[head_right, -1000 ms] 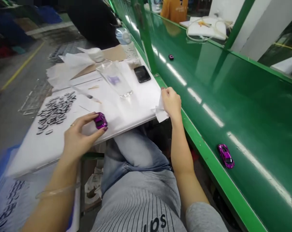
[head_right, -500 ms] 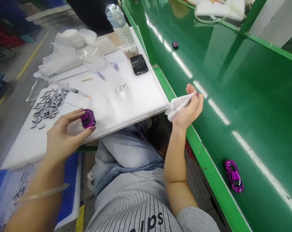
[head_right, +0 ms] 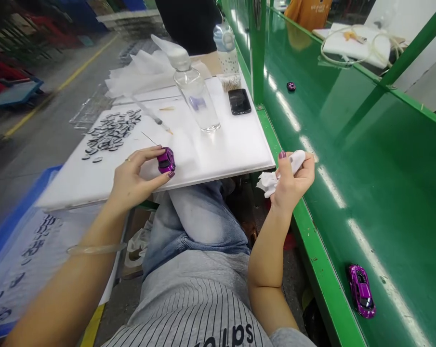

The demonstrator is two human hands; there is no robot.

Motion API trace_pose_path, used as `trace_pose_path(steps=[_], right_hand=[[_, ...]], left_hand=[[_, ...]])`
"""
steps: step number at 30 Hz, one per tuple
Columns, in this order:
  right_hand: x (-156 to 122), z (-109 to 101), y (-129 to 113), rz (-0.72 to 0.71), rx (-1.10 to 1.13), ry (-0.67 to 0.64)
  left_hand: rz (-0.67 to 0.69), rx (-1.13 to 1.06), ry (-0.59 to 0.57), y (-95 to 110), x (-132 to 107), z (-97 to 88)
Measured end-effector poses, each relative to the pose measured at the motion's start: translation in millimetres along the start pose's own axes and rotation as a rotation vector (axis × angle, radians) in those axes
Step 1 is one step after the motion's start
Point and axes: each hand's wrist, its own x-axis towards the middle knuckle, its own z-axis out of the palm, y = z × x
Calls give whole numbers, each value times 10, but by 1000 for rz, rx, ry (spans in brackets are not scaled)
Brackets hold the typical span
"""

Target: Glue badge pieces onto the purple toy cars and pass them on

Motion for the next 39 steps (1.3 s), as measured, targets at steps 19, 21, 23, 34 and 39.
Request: trace_pose_path(steps=[19, 21, 23, 34, 39], right_hand=[[-245, 139, -52, 41, -72, -155], [-264, 156, -43, 33, -75, -164], [-283, 174, -47, 40, -49, -177], [-251, 363, -209, -36, -79, -269], [-27, 876, -383, -312, -124, -383]], left_hand=[[-23, 11, 2, 25, -15, 4], [-36, 15, -8, 36, -13, -1], [-52, 22, -21, 43, -10, -3], [-44, -1, -34, 33, -4, 15], [13, -15, -54, 18, -7, -14]])
